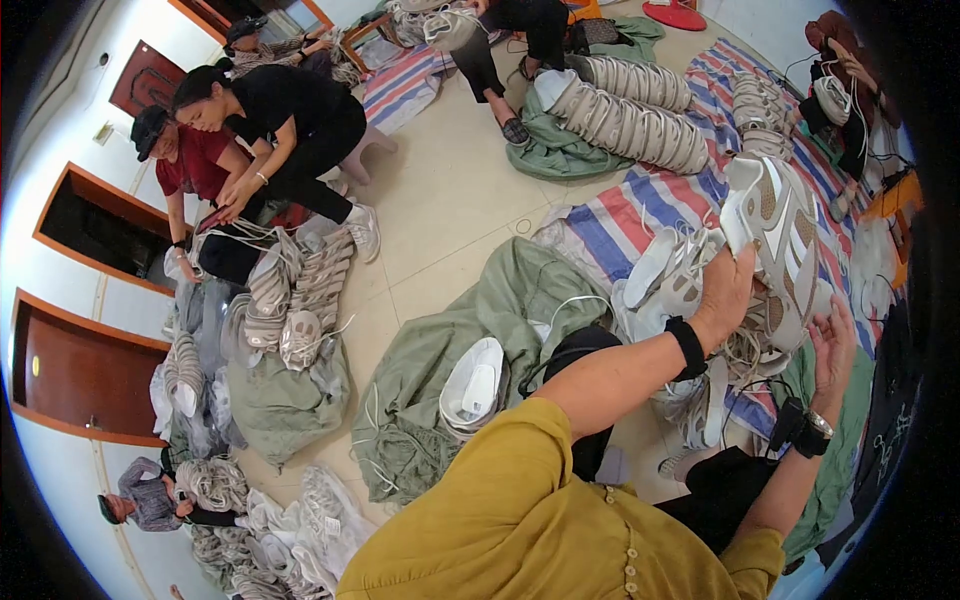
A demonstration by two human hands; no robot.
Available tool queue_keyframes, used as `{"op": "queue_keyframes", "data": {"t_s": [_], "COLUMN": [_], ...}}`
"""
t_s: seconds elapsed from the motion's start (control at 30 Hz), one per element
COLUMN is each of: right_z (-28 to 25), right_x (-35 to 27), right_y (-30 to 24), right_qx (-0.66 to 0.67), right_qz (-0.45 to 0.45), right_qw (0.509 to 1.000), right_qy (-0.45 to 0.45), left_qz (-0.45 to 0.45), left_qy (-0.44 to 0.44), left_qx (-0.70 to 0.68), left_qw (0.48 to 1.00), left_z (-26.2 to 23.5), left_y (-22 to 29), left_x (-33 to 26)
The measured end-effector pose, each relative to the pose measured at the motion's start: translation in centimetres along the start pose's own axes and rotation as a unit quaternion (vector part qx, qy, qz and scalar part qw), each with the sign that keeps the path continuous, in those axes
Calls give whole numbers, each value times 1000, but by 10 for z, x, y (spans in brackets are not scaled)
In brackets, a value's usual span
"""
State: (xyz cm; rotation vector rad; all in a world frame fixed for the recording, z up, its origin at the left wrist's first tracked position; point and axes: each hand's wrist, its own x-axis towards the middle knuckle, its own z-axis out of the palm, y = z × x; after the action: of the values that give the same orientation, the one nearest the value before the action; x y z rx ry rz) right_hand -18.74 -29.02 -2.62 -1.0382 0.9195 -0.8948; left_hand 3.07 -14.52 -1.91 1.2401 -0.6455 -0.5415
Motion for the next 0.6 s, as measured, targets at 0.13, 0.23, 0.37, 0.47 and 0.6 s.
{"op": "queue_keyframes", "data": {"t_s": [0.13,0.23,0.37,0.47,0.6], "right_z": [-3,5,23,46,72], "right_x": [0,-1,-9,-20,-40], "right_y": [0,1,3,6,8], "right_qx": [-131,-267,-373,-77,-196], "right_qz": [-20,-62,-192,-88,-41], "right_qw": [991,959,908,985,974], "right_qy": [-4,68,-17,-129,-109], "left_qz": [1,-6,2,-22,-58], "left_qy": [1,-11,-23,-40,-120], "left_qx": [-1,18,14,13,179], "left_qw": [1000,1000,1000,999,975], "left_z": [0,-1,1,2,3], "left_y": [-1,-2,-1,-2,-13], "left_x": [2,3,4,5,3]}}
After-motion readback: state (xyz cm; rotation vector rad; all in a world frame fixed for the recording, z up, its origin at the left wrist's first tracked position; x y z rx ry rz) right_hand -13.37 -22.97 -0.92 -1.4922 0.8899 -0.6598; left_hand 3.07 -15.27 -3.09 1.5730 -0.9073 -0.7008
